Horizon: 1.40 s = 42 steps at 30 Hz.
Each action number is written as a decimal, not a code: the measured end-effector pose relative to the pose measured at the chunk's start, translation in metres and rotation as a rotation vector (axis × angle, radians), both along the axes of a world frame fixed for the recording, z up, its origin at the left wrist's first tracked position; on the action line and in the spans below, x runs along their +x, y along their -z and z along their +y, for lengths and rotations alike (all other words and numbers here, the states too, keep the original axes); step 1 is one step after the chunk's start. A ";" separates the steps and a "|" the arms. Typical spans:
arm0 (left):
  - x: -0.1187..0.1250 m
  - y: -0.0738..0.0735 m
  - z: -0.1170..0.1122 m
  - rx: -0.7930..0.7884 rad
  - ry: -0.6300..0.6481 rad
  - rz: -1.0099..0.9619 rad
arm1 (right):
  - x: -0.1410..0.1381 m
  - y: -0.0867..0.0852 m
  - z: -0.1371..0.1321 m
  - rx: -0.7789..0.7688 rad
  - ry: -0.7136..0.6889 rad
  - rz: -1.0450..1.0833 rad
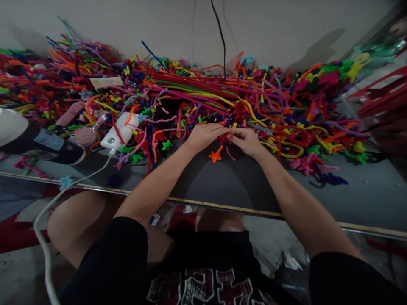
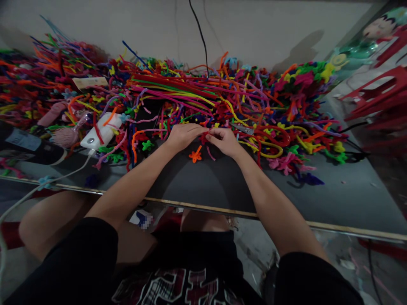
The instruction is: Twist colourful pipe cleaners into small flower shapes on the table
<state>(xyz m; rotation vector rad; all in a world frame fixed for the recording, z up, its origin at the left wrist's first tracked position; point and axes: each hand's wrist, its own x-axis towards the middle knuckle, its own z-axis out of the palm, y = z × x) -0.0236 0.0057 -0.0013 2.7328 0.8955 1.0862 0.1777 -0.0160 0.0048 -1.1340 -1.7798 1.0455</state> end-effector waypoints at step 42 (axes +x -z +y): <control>0.019 -0.017 -0.010 -0.865 -0.090 -0.206 | 0.004 -0.001 -0.010 0.732 0.067 -0.714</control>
